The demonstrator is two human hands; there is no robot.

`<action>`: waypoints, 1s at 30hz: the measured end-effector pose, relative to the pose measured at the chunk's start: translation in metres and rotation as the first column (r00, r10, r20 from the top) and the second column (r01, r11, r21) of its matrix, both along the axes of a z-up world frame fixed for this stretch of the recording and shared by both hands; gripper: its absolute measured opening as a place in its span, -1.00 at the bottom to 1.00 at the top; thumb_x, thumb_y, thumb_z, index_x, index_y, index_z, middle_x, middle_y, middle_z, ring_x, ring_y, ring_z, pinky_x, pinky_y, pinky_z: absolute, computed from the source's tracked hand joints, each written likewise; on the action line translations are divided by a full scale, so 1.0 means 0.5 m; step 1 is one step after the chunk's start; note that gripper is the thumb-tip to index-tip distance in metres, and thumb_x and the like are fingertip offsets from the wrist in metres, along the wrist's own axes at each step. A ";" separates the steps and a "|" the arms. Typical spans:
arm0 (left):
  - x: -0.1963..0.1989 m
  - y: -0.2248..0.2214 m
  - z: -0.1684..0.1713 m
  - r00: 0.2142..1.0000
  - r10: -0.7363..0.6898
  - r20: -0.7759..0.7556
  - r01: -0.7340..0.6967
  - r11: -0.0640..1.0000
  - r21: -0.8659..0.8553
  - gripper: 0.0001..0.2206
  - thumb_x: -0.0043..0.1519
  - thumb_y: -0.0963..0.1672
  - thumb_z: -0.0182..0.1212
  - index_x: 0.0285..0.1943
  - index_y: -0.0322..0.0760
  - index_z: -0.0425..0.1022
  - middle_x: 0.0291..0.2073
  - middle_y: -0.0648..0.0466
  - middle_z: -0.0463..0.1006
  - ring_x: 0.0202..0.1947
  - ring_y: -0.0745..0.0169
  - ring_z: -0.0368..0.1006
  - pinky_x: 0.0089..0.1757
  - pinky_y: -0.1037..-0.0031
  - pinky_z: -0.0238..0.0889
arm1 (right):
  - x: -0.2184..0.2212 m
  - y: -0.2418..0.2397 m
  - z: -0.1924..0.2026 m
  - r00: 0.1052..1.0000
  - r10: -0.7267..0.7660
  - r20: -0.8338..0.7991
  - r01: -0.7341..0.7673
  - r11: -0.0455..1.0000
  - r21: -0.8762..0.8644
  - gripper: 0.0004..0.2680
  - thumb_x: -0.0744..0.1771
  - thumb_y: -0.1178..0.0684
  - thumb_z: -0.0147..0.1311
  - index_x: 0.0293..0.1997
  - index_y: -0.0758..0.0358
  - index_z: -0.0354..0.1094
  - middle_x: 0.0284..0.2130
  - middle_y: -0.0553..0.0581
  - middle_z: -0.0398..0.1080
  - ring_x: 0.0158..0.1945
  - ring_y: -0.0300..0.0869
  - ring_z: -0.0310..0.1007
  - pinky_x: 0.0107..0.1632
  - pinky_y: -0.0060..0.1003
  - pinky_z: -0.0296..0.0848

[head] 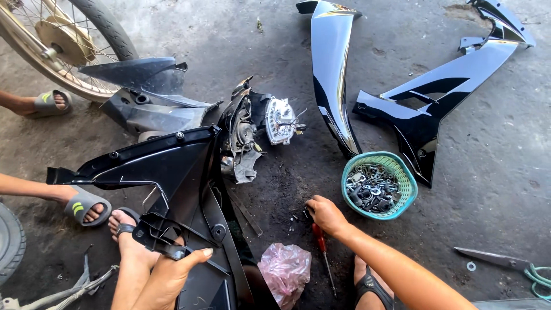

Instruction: The person kneels on a concrete apron and disassembles black motorcycle fairing panels, using a screwdriver to remove screws and pulling fasteners from a basket. They lift and reposition the large front fairing, then work on a headlight assembly, unplugging its wiring connectors by hand.

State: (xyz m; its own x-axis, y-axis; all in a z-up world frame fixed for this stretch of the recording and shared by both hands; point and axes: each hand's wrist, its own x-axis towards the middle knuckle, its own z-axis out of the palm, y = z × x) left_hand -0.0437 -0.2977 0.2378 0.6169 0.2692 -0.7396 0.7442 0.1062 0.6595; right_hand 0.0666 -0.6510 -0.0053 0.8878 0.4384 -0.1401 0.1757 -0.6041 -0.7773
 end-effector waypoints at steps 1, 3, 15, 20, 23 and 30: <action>0.001 -0.002 0.000 1.000 -0.003 -0.003 0.003 1.000 -0.001 -0.70 0.07 -0.22 0.38 -0.03 -0.44 0.51 -0.35 0.01 0.59 -0.30 0.29 0.48 -0.20 0.47 0.29 | -0.002 0.001 -0.003 1.000 -0.003 -0.003 0.003 1.000 -0.001 -0.87 0.31 0.13 0.15 -0.12 0.32 0.50 -0.26 0.22 0.43 -0.16 0.12 0.49 -0.07 -0.07 0.47; 0.007 -0.004 0.001 1.000 -0.005 -0.025 0.006 1.000 0.030 -0.70 0.05 -0.21 0.38 -0.04 -0.43 0.51 -0.37 0.02 0.58 -0.31 0.28 0.47 -0.23 0.46 0.29 | 0.001 0.004 -0.006 0.999 0.016 0.036 -0.015 0.999 -0.038 -0.88 0.29 0.15 0.13 -0.14 0.31 0.49 -0.28 0.24 0.40 -0.16 0.13 0.46 -0.08 -0.06 0.47; 0.027 -0.012 -0.019 0.995 0.047 -0.087 -0.041 0.997 0.063 -0.70 0.02 -0.23 0.39 -0.08 -0.47 0.50 -0.42 -0.03 0.56 -0.43 0.20 0.47 -0.33 0.42 0.31 | -0.010 0.028 0.004 0.927 0.311 0.211 -0.215 0.899 -0.382 -0.95 0.29 0.23 -0.01 -0.24 0.31 0.34 -0.26 0.20 0.39 -0.10 0.03 0.47 -0.06 -0.12 0.51; 0.031 -0.023 -0.011 0.993 0.049 -0.106 -0.043 0.997 0.059 -0.69 0.03 -0.22 0.39 -0.06 -0.47 0.50 -0.42 -0.04 0.57 -0.43 0.21 0.47 -0.35 0.43 0.31 | 0.012 0.012 0.015 0.951 0.262 0.166 -0.220 0.948 -0.232 -0.92 0.27 0.22 0.02 -0.22 0.32 0.31 -0.26 0.25 0.38 -0.12 0.10 0.45 -0.06 -0.06 0.49; 0.034 -0.027 -0.011 0.991 0.063 -0.116 -0.058 0.997 0.051 -0.68 0.02 -0.22 0.39 -0.04 -0.46 0.50 -0.43 -0.04 0.57 -0.43 0.19 0.47 -0.36 0.41 0.31 | 0.008 0.006 0.021 0.947 0.280 0.157 -0.241 0.943 -0.227 -0.92 0.27 0.23 0.02 -0.22 0.31 0.30 -0.24 0.27 0.37 -0.10 0.12 0.45 -0.05 -0.05 0.48; 0.032 -0.023 -0.025 0.997 0.015 -0.072 -0.011 0.999 0.048 -0.67 0.01 -0.23 0.40 -0.04 -0.48 0.52 -0.40 -0.05 0.60 -0.39 0.20 0.50 -0.33 0.43 0.35 | 0.003 0.001 0.031 0.935 0.328 0.138 -0.280 0.917 -0.283 -0.89 0.26 0.26 0.02 -0.18 0.29 0.28 -0.22 0.26 0.34 -0.07 0.10 0.43 -0.03 -0.06 0.48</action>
